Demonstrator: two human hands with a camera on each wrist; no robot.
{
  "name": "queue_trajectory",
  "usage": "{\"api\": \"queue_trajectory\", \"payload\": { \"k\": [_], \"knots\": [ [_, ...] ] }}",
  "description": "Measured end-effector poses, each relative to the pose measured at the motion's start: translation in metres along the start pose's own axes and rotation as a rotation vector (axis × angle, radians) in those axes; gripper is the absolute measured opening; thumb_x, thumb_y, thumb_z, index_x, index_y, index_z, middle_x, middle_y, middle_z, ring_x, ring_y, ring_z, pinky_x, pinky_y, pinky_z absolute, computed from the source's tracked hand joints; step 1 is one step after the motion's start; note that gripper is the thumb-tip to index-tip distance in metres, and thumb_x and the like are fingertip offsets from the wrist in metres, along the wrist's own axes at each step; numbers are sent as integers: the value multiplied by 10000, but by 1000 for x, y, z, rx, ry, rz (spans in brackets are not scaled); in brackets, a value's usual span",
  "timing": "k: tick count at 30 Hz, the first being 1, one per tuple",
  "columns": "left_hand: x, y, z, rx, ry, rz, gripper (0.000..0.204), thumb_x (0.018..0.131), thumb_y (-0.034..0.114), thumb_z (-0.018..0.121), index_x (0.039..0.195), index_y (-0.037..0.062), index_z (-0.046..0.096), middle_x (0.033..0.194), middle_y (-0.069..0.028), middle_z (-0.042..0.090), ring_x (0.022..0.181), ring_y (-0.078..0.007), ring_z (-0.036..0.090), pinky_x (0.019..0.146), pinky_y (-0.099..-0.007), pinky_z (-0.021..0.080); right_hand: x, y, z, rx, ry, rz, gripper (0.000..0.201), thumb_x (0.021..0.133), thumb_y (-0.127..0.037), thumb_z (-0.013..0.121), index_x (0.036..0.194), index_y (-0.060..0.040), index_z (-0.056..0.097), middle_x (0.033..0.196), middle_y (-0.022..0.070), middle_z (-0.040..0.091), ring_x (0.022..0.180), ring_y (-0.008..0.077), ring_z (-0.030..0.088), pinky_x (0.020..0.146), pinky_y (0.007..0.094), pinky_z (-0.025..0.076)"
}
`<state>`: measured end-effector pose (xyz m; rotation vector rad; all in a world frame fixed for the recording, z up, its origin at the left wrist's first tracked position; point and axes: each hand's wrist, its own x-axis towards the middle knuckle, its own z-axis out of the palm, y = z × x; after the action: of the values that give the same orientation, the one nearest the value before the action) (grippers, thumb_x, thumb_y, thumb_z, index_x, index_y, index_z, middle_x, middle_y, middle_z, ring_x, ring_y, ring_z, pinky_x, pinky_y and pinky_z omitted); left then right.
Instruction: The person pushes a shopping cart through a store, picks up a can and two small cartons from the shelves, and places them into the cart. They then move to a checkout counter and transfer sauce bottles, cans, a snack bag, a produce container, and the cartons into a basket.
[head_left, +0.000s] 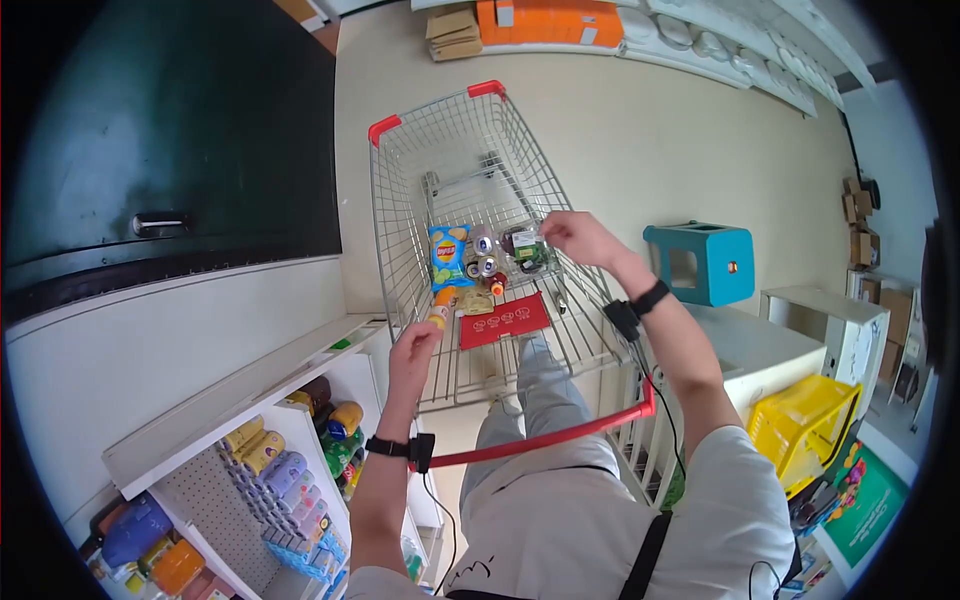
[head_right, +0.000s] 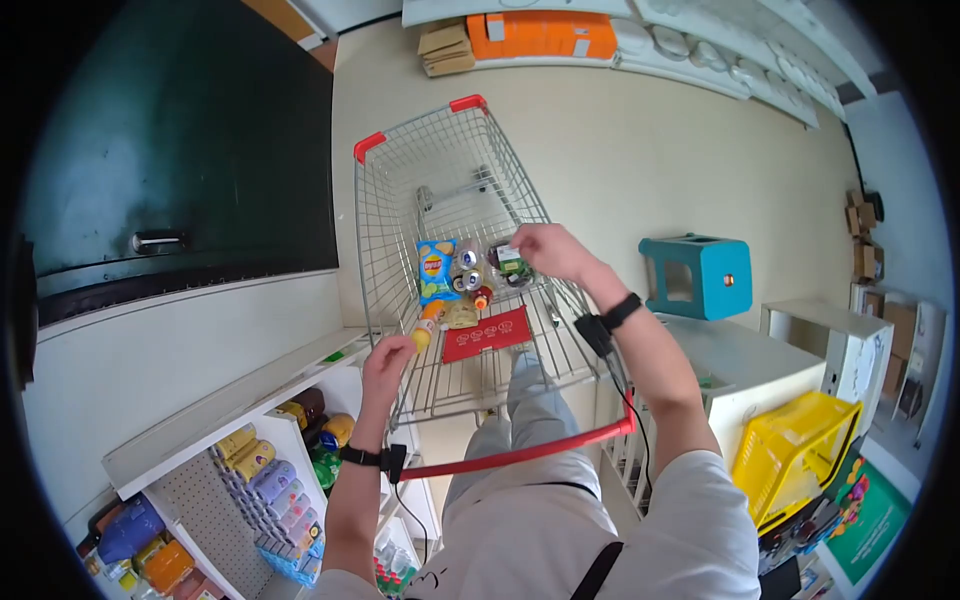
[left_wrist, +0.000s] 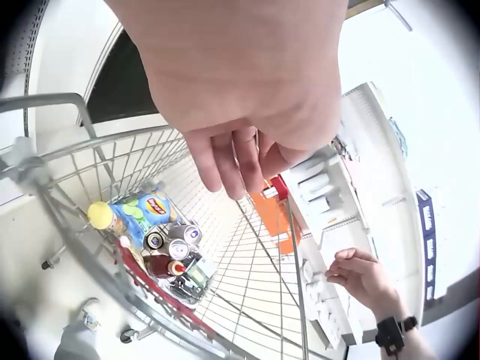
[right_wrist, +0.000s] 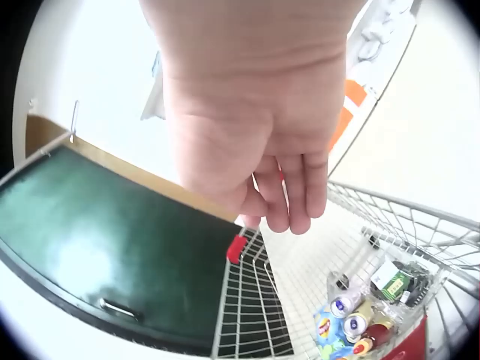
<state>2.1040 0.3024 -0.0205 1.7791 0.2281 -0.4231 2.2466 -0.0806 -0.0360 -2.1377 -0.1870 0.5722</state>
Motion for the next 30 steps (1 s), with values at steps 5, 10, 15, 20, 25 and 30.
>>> {"api": "queue_trajectory", "payload": {
  "k": [5,10,15,20,25,30],
  "knots": [
    [-109,4,-9,5,-93,43,112,984,42,632,1087,31,676,1020,-49,694,966,-138,670,876,-278,524,-160,-43,-16,280,108,135,147,882,9,630,1002,-25,708,867,18,728,820,89,656,768,273,541],
    [-188,-18,1,343,-181,242,123,963,107,644,1021,6,686,973,-119,703,908,-230,698,855,-330,543,-298,-47,65,-207,146,40,126,913,-104,621,949,-37,721,860,100,740,776,256,710,724,358,559],
    [-214,-66,17,1046,29,408,299,1000,245,533,951,15,718,904,-153,720,906,-326,701,822,-441,545,-336,-24,157,-592,525,87,244,909,-251,608,898,-47,742,854,139,736,865,330,674,937,453,495],
    [-217,-87,23,1064,91,337,432,1019,303,429,864,51,744,867,-145,735,896,-329,708,817,-494,524,-335,-10,191,-782,757,115,225,916,-207,580,769,-84,697,781,104,696,865,305,635,963,463,428],
    [-238,-102,20,1020,137,539,368,995,292,476,829,64,712,842,-158,728,775,-355,709,669,-523,538,-369,4,203,-935,610,152,195,877,-245,626,742,-115,681,789,84,701,852,301,670,893,487,476],
    [-279,-111,23,1174,102,460,273,922,246,532,809,105,736,811,-138,732,752,-328,718,621,-538,535,-390,14,220,-1149,475,49,148,871,-290,663,812,-159,696,870,59,729,811,286,706,809,510,487]
  ]
}}
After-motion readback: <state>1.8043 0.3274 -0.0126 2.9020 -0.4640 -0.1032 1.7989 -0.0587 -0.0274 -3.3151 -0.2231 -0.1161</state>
